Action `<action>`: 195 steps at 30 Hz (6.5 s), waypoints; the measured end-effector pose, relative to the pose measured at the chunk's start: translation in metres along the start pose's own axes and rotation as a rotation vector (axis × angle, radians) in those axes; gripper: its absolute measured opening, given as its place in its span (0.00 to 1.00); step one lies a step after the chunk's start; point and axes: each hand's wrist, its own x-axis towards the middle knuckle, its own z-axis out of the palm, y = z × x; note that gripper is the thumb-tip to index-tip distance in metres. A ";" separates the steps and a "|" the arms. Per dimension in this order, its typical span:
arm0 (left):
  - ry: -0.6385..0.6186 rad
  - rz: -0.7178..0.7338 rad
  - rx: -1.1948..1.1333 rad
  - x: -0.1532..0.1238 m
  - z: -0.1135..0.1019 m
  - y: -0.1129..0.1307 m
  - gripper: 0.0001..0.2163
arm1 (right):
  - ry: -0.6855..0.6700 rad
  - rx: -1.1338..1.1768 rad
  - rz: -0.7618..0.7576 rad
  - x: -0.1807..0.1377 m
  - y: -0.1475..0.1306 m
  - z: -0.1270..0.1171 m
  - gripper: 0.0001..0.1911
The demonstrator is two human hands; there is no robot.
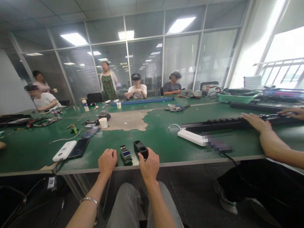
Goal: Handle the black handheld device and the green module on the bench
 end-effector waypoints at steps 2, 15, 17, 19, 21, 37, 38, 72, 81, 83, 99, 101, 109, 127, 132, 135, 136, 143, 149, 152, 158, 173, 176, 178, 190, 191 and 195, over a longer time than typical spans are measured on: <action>0.004 -0.004 0.000 0.000 0.001 0.000 0.19 | -0.013 -0.017 -0.026 -0.001 0.002 0.002 0.23; 0.010 -0.004 -0.019 0.000 0.001 0.001 0.19 | -0.037 -0.077 -0.088 -0.004 0.008 -0.002 0.35; 0.007 -0.004 -0.027 0.000 0.001 0.001 0.19 | -0.040 -0.080 -0.096 -0.004 0.008 -0.002 0.34; 0.006 -0.002 -0.030 0.000 0.001 0.001 0.19 | -0.044 -0.084 -0.103 -0.004 0.008 -0.002 0.33; 0.007 -0.001 -0.029 0.000 0.001 0.001 0.19 | -0.052 -0.084 -0.106 -0.005 0.008 -0.002 0.29; -0.004 -0.003 -0.019 0.000 -0.002 -0.001 0.18 | -0.017 0.217 0.121 -0.002 -0.035 -0.007 0.22; -0.003 -0.003 -0.020 0.000 -0.002 -0.001 0.18 | -0.020 0.221 0.109 -0.004 -0.041 -0.006 0.22; -0.019 -0.007 -0.024 0.000 -0.004 -0.001 0.19 | -0.059 0.061 -0.125 -0.038 -0.052 0.029 0.36; -0.012 -0.009 -0.016 0.000 -0.004 0.000 0.18 | -0.087 -0.172 -0.247 -0.070 -0.029 0.017 0.32; -0.004 -0.004 -0.015 0.000 -0.003 -0.001 0.18 | -0.116 -0.184 -0.274 -0.072 -0.023 0.015 0.32; -0.013 -0.020 -0.002 -0.002 -0.005 0.004 0.18 | -0.165 -0.149 -0.363 -0.064 -0.010 -0.001 0.37; -0.013 -0.016 -0.007 -0.001 -0.005 0.004 0.19 | -0.128 -0.141 -0.276 -0.059 -0.020 0.001 0.37; -0.009 -0.017 -0.028 0.001 -0.004 -0.003 0.19 | -0.154 -0.059 -0.143 -0.033 -0.048 0.024 0.31; -0.006 -0.012 -0.071 0.001 -0.006 -0.006 0.16 | -0.105 0.133 -0.066 -0.013 -0.070 0.029 0.23; 0.011 -0.006 -0.050 0.002 -0.005 -0.005 0.17 | -0.020 0.196 -0.078 0.010 -0.067 0.022 0.24; 0.014 -0.002 -0.043 0.002 -0.004 -0.004 0.17 | 0.012 0.178 -0.064 0.019 -0.046 0.015 0.25; 0.012 0.003 -0.043 0.002 -0.004 -0.004 0.17 | 0.013 0.156 -0.059 0.021 -0.036 0.012 0.26; -0.021 0.062 -0.039 0.004 -0.005 -0.001 0.17 | -0.076 -0.033 0.039 0.016 0.011 0.004 0.25; -0.058 0.126 -0.052 0.004 -0.007 0.001 0.17 | -0.075 -0.067 0.030 0.011 0.008 0.002 0.30; -0.077 0.134 -0.052 0.004 -0.006 0.000 0.17 | -0.081 -0.089 -0.025 0.009 0.008 0.001 0.32; -0.112 0.185 -0.072 0.008 -0.004 -0.001 0.15 | -0.119 -0.119 -0.105 0.009 0.006 -0.003 0.19; -0.264 0.180 -0.026 0.014 -0.013 0.004 0.16 | -0.140 -0.224 -0.124 0.004 0.001 -0.002 0.25; -0.222 0.176 -0.032 0.013 -0.011 0.003 0.16 | -0.143 -0.222 -0.131 0.003 0.002 -0.002 0.24; -0.184 0.153 -0.040 0.012 -0.009 0.003 0.16 | -0.147 -0.212 -0.140 0.003 0.002 -0.002 0.24; -0.043 -0.002 -0.012 0.004 -0.003 0.003 0.20 | -0.126 -0.059 -0.017 0.010 0.002 -0.004 0.23; -0.041 -0.002 -0.012 0.004 -0.003 0.003 0.20 | -0.119 -0.036 0.020 0.011 0.000 -0.004 0.24; -0.046 -0.010 -0.015 0.004 -0.004 0.002 0.20 | -0.117 0.168 0.188 0.013 -0.018 -0.006 0.27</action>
